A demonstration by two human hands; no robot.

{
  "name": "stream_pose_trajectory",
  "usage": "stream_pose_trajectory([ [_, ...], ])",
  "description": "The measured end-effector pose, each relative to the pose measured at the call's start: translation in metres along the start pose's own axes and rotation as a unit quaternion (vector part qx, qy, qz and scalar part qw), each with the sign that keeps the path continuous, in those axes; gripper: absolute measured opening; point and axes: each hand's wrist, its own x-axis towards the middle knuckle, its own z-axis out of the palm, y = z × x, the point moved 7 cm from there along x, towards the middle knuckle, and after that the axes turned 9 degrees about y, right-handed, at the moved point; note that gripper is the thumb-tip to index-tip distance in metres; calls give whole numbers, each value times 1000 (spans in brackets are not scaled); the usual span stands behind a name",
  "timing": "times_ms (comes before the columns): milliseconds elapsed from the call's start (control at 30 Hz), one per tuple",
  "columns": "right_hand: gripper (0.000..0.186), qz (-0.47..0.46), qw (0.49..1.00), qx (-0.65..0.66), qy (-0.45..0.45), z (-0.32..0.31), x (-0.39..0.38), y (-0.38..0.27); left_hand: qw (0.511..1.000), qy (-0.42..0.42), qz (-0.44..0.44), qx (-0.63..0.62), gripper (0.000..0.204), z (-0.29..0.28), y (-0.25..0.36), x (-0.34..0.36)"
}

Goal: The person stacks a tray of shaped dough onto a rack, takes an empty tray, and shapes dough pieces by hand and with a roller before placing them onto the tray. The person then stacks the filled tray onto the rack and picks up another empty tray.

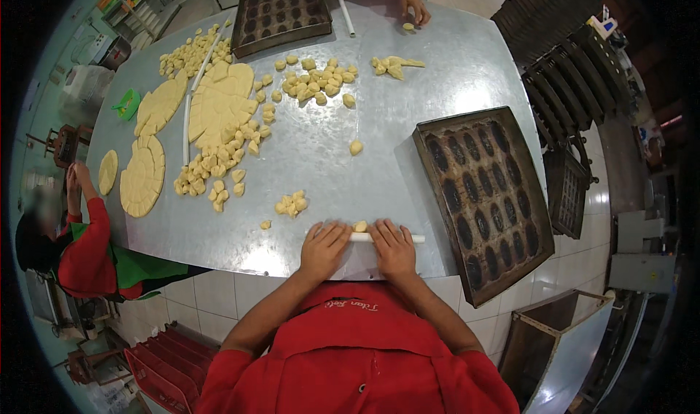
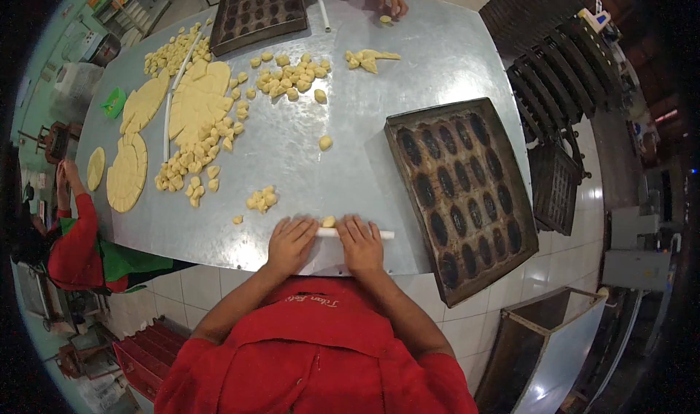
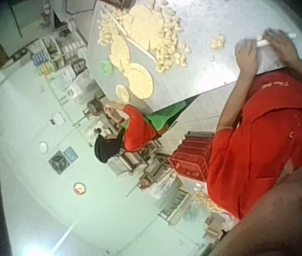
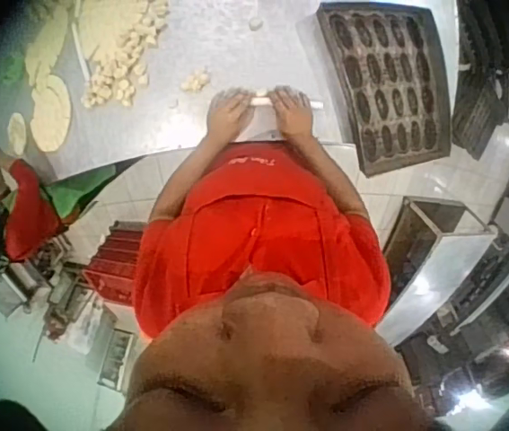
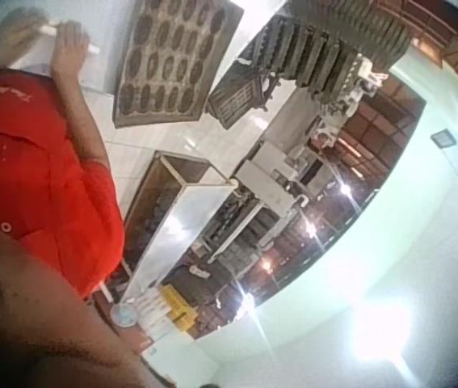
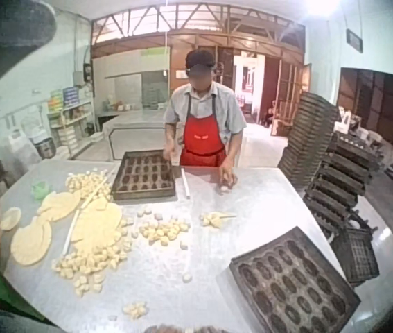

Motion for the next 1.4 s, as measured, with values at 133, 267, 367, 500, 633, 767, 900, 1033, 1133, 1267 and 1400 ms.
stream_pose_trajectory([
  [133, 59, 32, 998, 0, -55, 13, 30, 15, 990, -102, -67, -73, 58, 26, -25, 19],
  [267, 65, 34, 997, -66, -12, 30, 91, 46, 989, -123, -35, 77, 66, 45, -54, 84],
  [367, 64, 39, 998, -38, 14, 27, 101, 52, 988, -115, -41, 91, 68, 47, -55, 85],
  [500, 58, 37, 998, -45, -30, 21, 35, 22, 988, -141, -66, 12, 70, 44, -33, 34],
  [633, 43, 31, 999, 36, -27, 15, -10, 10, 988, -140, -58, -18, 70, 21, -3, 5],
  [767, 42, 263, 947, 146, -114, 17, 11, 53, 993, -86, -64, -56, 71, 6, 3, 26],
  [900, 44, 61, 987, -149, 24, 18, 48, 43, 984, -94, -96, -118, 72, 44, -11, 50],
  [1033, 43, 23, 998, 50, -6, 29, 33, -1, 987, -138, -65, -59, 72, 54, -4, 20],
  [1133, 41, 47, 993, 106, -5, 23, -4, -12, 982, -166, -40, -80, 71, 34, 5, -14],
  [1267, 42, 149, 974, 170, -29, 24, 16, -5, 974, -138, -18, -181, 56, 12, 3, -39],
  [1400, 52, 87, 993, 81, 14, 45, 85, -14, 969, -10, -76, -235, 42, -15, -40, -23],
])
